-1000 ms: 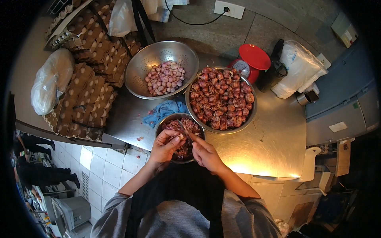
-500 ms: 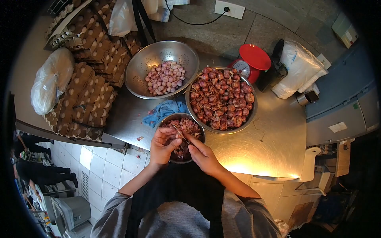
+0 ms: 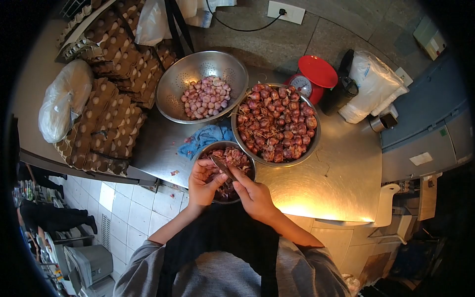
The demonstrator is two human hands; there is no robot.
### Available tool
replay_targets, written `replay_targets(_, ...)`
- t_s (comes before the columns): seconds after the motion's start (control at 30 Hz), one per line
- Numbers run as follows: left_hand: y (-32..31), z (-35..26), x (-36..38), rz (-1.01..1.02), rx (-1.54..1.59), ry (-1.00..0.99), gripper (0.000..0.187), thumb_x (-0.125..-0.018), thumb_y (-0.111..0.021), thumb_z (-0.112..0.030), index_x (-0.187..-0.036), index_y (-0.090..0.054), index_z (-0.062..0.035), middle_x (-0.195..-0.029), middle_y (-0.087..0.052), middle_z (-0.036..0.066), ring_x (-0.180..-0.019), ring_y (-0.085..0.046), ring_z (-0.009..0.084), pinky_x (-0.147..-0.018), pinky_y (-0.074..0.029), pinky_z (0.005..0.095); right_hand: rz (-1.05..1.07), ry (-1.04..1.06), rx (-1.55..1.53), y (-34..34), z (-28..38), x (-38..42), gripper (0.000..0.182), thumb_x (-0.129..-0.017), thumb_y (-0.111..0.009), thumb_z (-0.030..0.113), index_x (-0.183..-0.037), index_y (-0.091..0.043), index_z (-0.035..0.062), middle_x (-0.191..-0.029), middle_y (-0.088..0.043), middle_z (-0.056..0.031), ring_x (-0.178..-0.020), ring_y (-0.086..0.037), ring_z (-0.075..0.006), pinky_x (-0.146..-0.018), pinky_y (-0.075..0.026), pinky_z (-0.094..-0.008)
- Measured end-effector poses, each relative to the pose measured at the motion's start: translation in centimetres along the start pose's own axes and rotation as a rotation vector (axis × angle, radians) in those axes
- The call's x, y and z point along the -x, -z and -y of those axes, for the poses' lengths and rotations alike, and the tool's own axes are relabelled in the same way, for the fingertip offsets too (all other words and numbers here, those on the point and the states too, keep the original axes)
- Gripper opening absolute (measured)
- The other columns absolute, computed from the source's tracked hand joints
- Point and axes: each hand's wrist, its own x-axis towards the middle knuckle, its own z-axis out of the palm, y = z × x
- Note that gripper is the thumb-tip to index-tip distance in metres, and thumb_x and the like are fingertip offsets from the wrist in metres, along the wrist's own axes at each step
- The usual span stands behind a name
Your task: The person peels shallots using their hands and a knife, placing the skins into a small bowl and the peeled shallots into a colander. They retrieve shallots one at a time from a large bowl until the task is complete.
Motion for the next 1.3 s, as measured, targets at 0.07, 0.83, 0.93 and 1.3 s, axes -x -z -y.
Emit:
replay_targets(0.07, 0.0, 0.0, 0.0, -0.001, -0.001, 0.000, 0.037, -0.073, -0.063, 0.008, -0.102, -0.044, -0.0039, -0.096, -0.056, 0.005, -0.090, -0.054, 0.0118, -0.082, -0.043, 0.0244, 0.005, -0.041, -0.012, 0.1, 0.0, 0.0, 0.036, -0.091, -0.043, 0.015, -0.124, -0.041, 0.0000, -0.120, -0.051, -0.0142, -0.106, -0.052, -0.0205, -0.088, -0.039, -0.0276)
replay_targets(0.83, 0.8, -0.3, -0.5, 0.049, 0.327, 0.403, 0.023, -0.084, -0.055, -0.005, -0.106, -0.051, -0.0054, -0.097, -0.058, 0.005, -0.092, -0.055, 0.0138, -0.079, -0.046, 0.0273, -0.014, -0.347, -0.568, 0.8, -1.8, -0.6, 0.036, -0.093, -0.041, 0.016, -0.126, -0.040, 0.0057, -0.061, -0.034, 0.0071, -0.050, -0.031, -0.0025, -0.045, -0.025, -0.0161)
replay_targets(0.93, 1.0, -0.5, -0.4, 0.089, 0.390, 0.440, 0.024, -0.085, -0.053, -0.006, -0.109, -0.051, -0.0054, -0.096, -0.058, 0.005, -0.092, -0.055, 0.0142, -0.081, -0.045, 0.0282, -0.060, -0.300, -0.631, 0.9, -2.7, -0.9, 0.035, -0.092, -0.042, 0.016, -0.125, -0.041, 0.0049, -0.060, -0.034, 0.0077, -0.050, -0.031, -0.0023, -0.044, -0.025, -0.0161)
replay_targets(1.3, 1.2, 0.0, -0.4, 0.015, 0.337, 0.442, 0.023, -0.086, -0.051, -0.005, -0.109, -0.053, -0.0057, -0.103, -0.056, 0.006, -0.094, -0.054, 0.0152, -0.084, -0.044, 0.0287, -0.082, -0.293, -0.613, 0.7, -2.5, -0.8, 0.036, -0.092, -0.042, 0.017, -0.126, -0.040, 0.0043, -0.061, -0.035, 0.0070, -0.049, -0.030, -0.0019, -0.044, -0.025, -0.0158)
